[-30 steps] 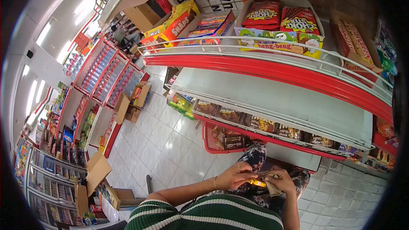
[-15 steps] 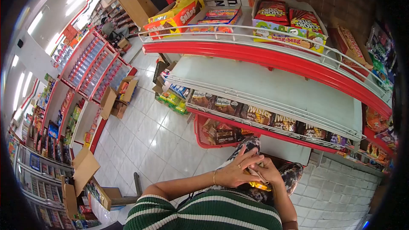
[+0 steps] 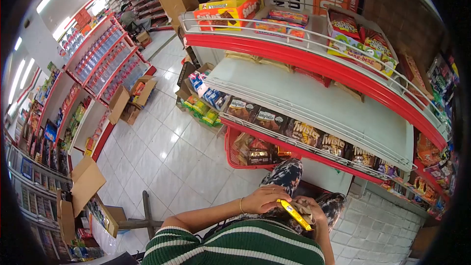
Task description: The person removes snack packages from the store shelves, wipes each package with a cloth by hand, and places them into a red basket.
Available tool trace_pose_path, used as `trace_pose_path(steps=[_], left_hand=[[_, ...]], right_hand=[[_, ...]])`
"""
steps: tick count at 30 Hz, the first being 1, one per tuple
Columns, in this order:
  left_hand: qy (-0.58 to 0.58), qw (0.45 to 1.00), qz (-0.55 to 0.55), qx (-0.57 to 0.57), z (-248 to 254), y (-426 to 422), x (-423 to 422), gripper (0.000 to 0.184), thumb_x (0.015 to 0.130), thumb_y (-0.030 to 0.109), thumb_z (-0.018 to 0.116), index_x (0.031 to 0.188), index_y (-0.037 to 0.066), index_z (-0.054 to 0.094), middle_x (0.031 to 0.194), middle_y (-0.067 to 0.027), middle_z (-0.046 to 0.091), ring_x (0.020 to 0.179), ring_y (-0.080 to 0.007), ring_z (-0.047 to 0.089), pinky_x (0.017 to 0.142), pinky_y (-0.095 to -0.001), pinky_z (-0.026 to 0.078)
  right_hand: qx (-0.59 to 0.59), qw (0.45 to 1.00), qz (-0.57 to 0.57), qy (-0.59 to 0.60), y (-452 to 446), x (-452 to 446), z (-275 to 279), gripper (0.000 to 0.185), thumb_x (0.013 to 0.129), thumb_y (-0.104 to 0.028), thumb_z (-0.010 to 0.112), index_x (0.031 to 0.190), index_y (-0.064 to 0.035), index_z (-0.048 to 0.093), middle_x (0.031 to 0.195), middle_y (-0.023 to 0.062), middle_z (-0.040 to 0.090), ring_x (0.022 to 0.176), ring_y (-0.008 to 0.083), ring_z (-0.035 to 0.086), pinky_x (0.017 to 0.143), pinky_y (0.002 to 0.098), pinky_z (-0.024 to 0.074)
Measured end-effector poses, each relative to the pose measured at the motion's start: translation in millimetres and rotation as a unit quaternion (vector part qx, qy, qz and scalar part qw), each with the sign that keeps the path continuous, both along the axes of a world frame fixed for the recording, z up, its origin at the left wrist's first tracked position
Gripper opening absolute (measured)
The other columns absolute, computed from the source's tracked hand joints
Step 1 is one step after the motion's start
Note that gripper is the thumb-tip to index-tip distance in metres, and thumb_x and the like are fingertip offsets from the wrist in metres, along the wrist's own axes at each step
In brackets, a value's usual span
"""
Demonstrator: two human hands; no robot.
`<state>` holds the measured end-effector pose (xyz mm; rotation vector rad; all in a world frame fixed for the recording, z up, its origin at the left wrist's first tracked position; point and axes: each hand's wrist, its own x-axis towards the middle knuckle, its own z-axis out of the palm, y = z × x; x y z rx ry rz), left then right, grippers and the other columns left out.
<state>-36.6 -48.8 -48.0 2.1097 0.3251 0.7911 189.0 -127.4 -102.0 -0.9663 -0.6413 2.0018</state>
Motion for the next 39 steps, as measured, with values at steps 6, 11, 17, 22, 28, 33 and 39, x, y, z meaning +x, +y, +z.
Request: trace_pose_path(steps=[6, 11, 17, 22, 28, 33, 39], left_hand=[[-0.040, 0.989, 0.035, -0.138, -3.2, 5.6, -16.4, 0.024, 0.080, 0.000, 0.054, 0.105, 0.002, 0.052, 0.101, -0.0097, 0.060, 0.094, -0.0244, 0.059, 0.081, -0.0322, 0.047], [-0.027, 0.983, 0.083, -0.164, 0.0, 9.8, -31.5, 0.026, 0.082, 0.011, 0.056, 0.106, 0.005, 0.053, 0.097, -0.0106, 0.060, 0.085, -0.0244, 0.060, 0.072, -0.0309, 0.046], [0.017, 0.960, 0.227, -0.162, -20.0, 16.8, -53.5, 0.022, 0.083, 0.010, 0.055, 0.104, 0.004, 0.052, 0.090, -0.0093, 0.059, 0.081, -0.0206, 0.059, 0.073, -0.0284, 0.045], [-0.160, 0.899, 0.228, -0.337, -18.8, 15.2, -37.1, 0.029, 0.084, 0.008, 0.054, 0.110, 0.001, 0.045, 0.101, -0.0075, 0.056, 0.093, -0.0136, 0.053, 0.082, -0.0262, 0.040], [-0.199, 0.871, 0.196, -0.403, -8.4, 7.0, -11.5, 0.031, 0.087, 0.012, 0.051, 0.114, 0.000, 0.040, 0.107, -0.0067, 0.053, 0.098, -0.0133, 0.049, 0.086, -0.0264, 0.037], [-0.208, 0.846, 0.222, -0.438, -9.7, 13.4, -16.6, 0.029, 0.087, 0.013, 0.051, 0.111, 0.002, 0.041, 0.104, -0.0056, 0.054, 0.092, -0.0113, 0.051, 0.081, -0.0261, 0.041], [-0.089, 0.929, 0.199, -0.299, -12.7, 16.6, -11.3, 0.026, 0.084, 0.008, 0.054, 0.107, 0.001, 0.045, 0.093, -0.0045, 0.055, 0.085, -0.0097, 0.050, 0.075, -0.0225, 0.041]], right_hand=[[-0.061, 0.994, 0.053, -0.071, -0.7, 12.5, 15.0, 0.030, 0.084, -0.026, 0.057, 0.096, 0.0013, 0.058, 0.080, 0.0028, 0.059, 0.068, 0.0087, 0.052, 0.060, 0.0219, 0.0432], [0.038, 0.981, 0.076, -0.172, 2.2, 15.2, 26.0, 0.028, 0.083, -0.025, 0.058, 0.094, 0.0015, 0.059, 0.081, 0.0013, 0.058, 0.075, 0.0083, 0.050, 0.068, 0.0218, 0.0410], [0.057, 0.984, -0.011, -0.170, 1.1, 24.1, 43.4, 0.022, 0.083, -0.019, 0.057, 0.090, 0.0010, 0.057, 0.080, 0.0014, 0.056, 0.077, 0.0096, 0.050, 0.070, 0.0220, 0.0398], [0.067, 0.930, -0.291, -0.216, 20.4, -0.7, 70.7, 0.027, 0.082, -0.019, 0.058, 0.100, 0.0003, 0.053, 0.085, 0.0020, 0.056, 0.077, 0.0097, 0.050, 0.068, 0.0220, 0.0410], [0.143, 0.881, -0.307, -0.330, 33.1, -40.4, 47.8, 0.019, 0.084, -0.013, 0.056, 0.097, 0.0014, 0.056, 0.077, 0.0037, 0.059, 0.070, 0.0066, 0.050, 0.061, 0.0210, 0.0418], [0.278, 0.767, -0.198, -0.543, 10.2, -27.2, 22.9, 0.020, 0.084, -0.015, 0.057, 0.095, 0.0010, 0.056, 0.075, 0.0053, 0.059, 0.067, 0.0072, 0.052, 0.059, 0.0219, 0.0428], [0.236, 0.780, -0.400, -0.420, 23.0, -32.0, 59.8, 0.017, 0.076, -0.008, 0.062, 0.091, -0.0005, 0.059, 0.081, 0.0079, 0.059, 0.069, 0.0137, 0.056, 0.061, 0.0257, 0.0447]])
